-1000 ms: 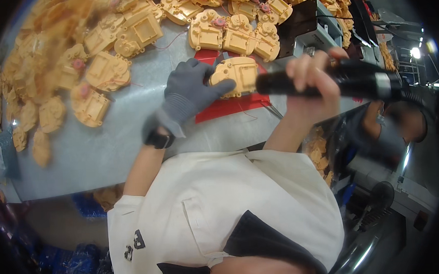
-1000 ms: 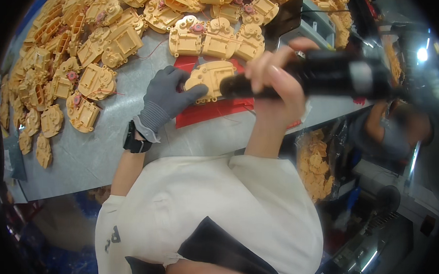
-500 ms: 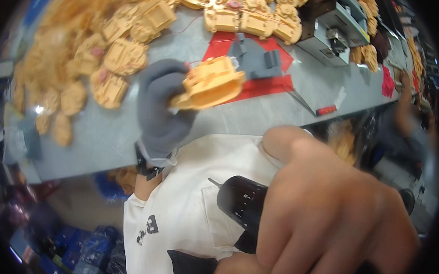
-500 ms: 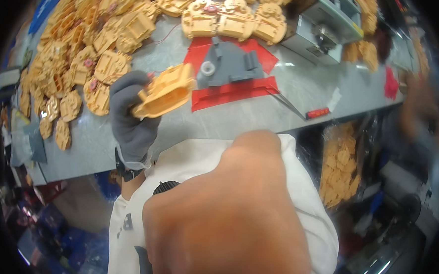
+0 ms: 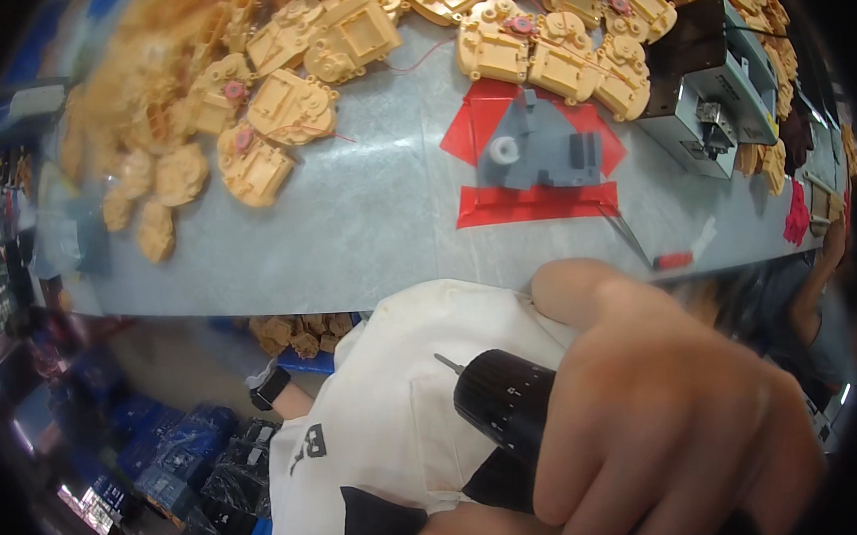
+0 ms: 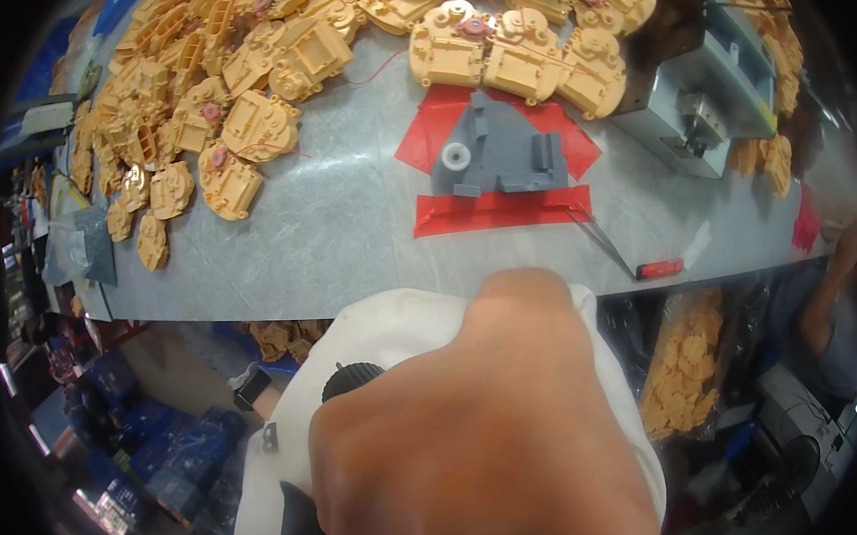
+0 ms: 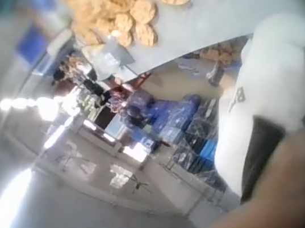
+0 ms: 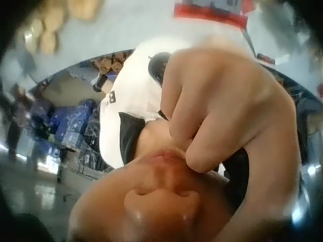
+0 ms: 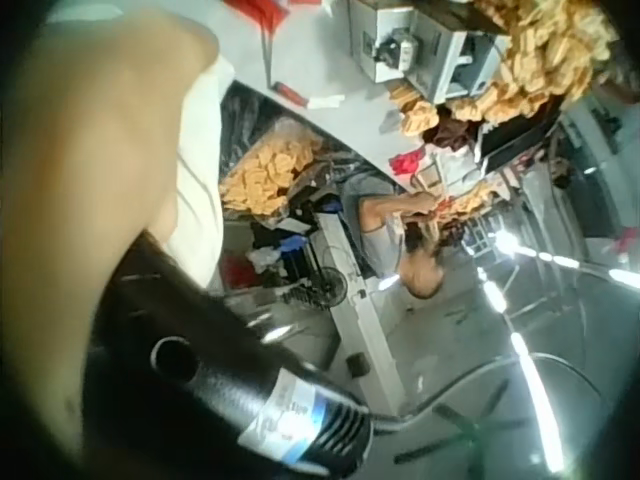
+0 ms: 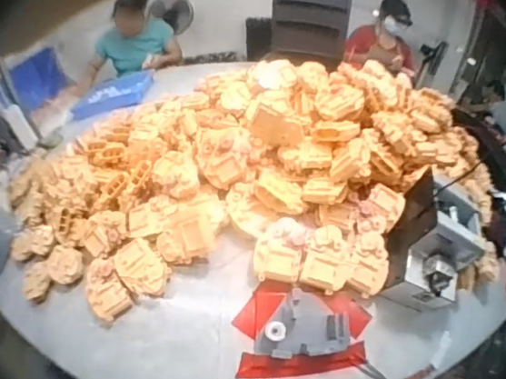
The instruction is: The person assembles plastic toy parts by holding the components in place and driving screws into them using an electric screwdriver.
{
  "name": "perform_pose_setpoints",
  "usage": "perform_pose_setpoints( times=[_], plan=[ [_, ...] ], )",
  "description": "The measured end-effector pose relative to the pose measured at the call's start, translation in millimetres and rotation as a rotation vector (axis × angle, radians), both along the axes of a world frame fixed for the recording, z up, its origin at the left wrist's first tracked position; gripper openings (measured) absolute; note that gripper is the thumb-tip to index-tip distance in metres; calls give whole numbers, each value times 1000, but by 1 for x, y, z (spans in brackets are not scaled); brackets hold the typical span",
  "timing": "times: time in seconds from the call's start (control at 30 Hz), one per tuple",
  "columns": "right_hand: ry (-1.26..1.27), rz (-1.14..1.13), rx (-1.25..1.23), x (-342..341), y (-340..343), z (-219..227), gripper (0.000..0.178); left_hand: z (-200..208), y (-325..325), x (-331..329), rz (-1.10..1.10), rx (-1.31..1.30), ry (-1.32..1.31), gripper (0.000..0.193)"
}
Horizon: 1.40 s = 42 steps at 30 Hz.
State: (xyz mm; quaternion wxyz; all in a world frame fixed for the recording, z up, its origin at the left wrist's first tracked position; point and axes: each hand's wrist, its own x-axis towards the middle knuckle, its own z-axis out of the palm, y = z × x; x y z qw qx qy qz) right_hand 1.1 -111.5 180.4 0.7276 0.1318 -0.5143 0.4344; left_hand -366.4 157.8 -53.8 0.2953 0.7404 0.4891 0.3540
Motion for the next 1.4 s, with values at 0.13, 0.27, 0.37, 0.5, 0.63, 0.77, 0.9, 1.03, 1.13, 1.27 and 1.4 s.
perform_pose_setpoints(
  times=[0.13, 0.27, 0.37, 0.5, 0.63, 0.77, 0.9, 1.03, 1.13, 1.27, 1.4],
  plan=[
    [-12, -112, -7, 8, -15, 5, 14, 80, -9, 164, 39, 800, 384, 48],
    [-9, -384, 0, 7, -32, 1, 17, 78, -60, 265, -305, 640, 534, 57],
    [-5, -572, 32, 14, -44, 0, 20, 59, -40, 244, -289, 595, 372, 54],
    [1, -841, 17, 21, -71, 2, 24, 65, -48, 213, -351, 250, -13, 52],
    [1, -976, 14, 28, -76, -1, 28, 112, -89, 206, -438, -139, -148, 49],
    [-68, -1186, -34, 51, -98, -15, 22, 154, -129, 300, -1116, -446, 146, 60],
    [-111, -1141, -4, 58, -105, -19, 30, 127, -162, 381, -1431, -331, 244, 45],
    [-80, -994, 63, 63, -108, -15, 30, 91, -164, 409, -1401, 325, 139, 50],
    [-50, -1003, 87, 66, -111, -18, 30, 95, -162, 412, -1450, 377, 155, 46],
    [-89, -966, 5, 72, -109, -14, 30, 110, -164, 405, -1536, 247, 148, 38],
    [-205, -949, 17, 78, -113, -18, 35, 107, -163, 394, -1578, 249, 202, 32]
  ],
)
